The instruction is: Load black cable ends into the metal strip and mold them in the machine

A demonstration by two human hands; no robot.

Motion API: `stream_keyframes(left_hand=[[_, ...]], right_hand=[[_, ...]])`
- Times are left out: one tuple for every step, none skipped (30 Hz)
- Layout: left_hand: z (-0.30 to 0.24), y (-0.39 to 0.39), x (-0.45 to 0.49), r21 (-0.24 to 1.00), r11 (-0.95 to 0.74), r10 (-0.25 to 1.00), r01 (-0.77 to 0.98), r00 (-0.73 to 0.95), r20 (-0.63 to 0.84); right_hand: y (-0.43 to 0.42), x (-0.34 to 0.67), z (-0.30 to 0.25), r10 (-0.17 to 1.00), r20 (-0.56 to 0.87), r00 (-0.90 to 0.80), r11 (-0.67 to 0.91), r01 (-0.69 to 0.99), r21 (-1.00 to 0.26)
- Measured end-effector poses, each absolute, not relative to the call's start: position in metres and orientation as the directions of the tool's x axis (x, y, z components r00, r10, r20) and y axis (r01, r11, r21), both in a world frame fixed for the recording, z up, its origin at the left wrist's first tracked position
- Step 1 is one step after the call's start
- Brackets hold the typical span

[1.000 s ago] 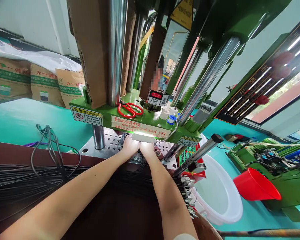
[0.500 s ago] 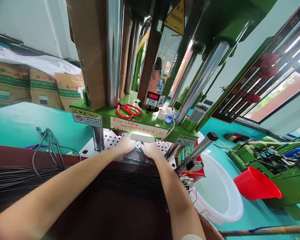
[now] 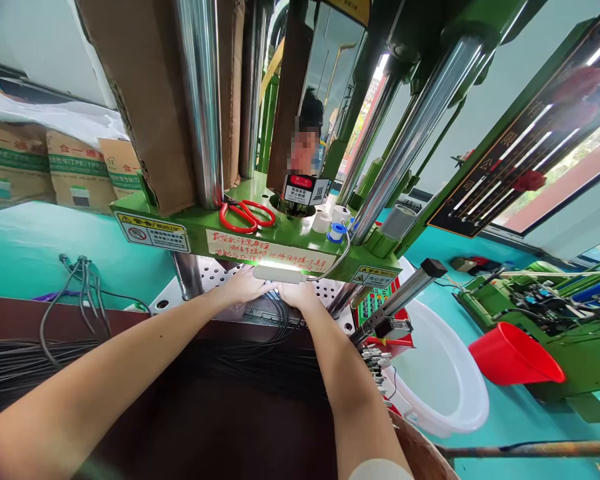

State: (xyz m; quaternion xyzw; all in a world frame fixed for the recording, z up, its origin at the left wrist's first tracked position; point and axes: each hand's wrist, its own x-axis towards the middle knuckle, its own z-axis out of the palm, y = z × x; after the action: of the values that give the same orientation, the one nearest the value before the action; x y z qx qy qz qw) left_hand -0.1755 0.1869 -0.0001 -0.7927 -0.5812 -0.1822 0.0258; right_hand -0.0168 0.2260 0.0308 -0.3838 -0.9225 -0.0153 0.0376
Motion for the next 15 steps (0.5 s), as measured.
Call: stream_keyframes(left_hand=[[0.001,0.187,-0.176,0.167,-0.328,0.915,0.930,0.269,0.301],[0.003,0.187,-0.178,0.173,-0.329,0.918,0.928,0.271,0.290],[0.004,0.187,-0.180,0.183,-0.325,0.923,0.928,0.268,0.277],[0.005,0.187,-0.182,0.194,-0.317,0.928,0.928,0.262,0.264],[0.006,0.186,-0.186,0.204,-0.312,0.933,0.928,0.259,0.250],[0.006,0.185,-0.189,0.211,-0.315,0.935,0.925,0.264,0.237],[0.006,0.184,-0.193,0.216,-0.328,0.933,0.920,0.279,0.226],[0.006,0.183,-0.196,0.220,-0.345,0.929,0.912,0.299,0.218],[0.005,0.182,-0.199,0.228,-0.360,0.925,0.905,0.314,0.213],[0.005,0.181,-0.201,0.239,-0.362,0.925,0.901,0.316,0.210],[0.004,0.181,-0.202,0.253,-0.349,0.930,0.902,0.302,0.208],[0.003,0.181,-0.202,0.269,-0.325,0.939,0.907,0.276,0.206],[0.002,0.181,-0.202,0.283,-0.300,0.947,0.911,0.248,0.204],[0.001,0.181,-0.201,0.296,-0.279,0.953,0.914,0.226,0.199],[0.000,0.182,-0.200,0.305,-0.263,0.958,0.915,0.212,0.191]], right_hand=[[0.227,-0.018,0.031,0.710,0.082,-0.699,0.702,0.712,-0.002],[0.227,-0.018,0.032,0.713,0.084,-0.696,0.698,0.716,-0.003],[0.227,-0.017,0.033,0.717,0.086,-0.692,0.695,0.719,-0.003],[0.226,-0.015,0.033,0.720,0.089,-0.688,0.691,0.723,-0.003],[0.225,-0.012,0.034,0.723,0.091,-0.685,0.688,0.726,-0.001],[0.224,-0.008,0.035,0.726,0.093,-0.682,0.685,0.729,0.000],[0.222,-0.004,0.035,0.727,0.094,-0.680,0.683,0.731,0.001],[0.221,0.000,0.035,0.729,0.094,-0.678,0.681,0.732,0.001],[0.220,0.003,0.035,0.731,0.096,-0.676,0.679,0.734,0.001],[0.219,0.005,0.035,0.734,0.097,-0.672,0.676,0.737,-0.002],[0.219,0.007,0.034,0.738,0.098,-0.668,0.672,0.741,-0.007],[0.220,0.007,0.033,0.742,0.100,-0.663,0.668,0.744,-0.014],[0.220,0.007,0.033,0.746,0.102,-0.658,0.663,0.748,-0.023],[0.221,0.006,0.031,0.750,0.104,-0.654,0.659,0.751,-0.035],[0.222,0.005,0.030,0.753,0.107,-0.650,0.656,0.753,-0.048]])
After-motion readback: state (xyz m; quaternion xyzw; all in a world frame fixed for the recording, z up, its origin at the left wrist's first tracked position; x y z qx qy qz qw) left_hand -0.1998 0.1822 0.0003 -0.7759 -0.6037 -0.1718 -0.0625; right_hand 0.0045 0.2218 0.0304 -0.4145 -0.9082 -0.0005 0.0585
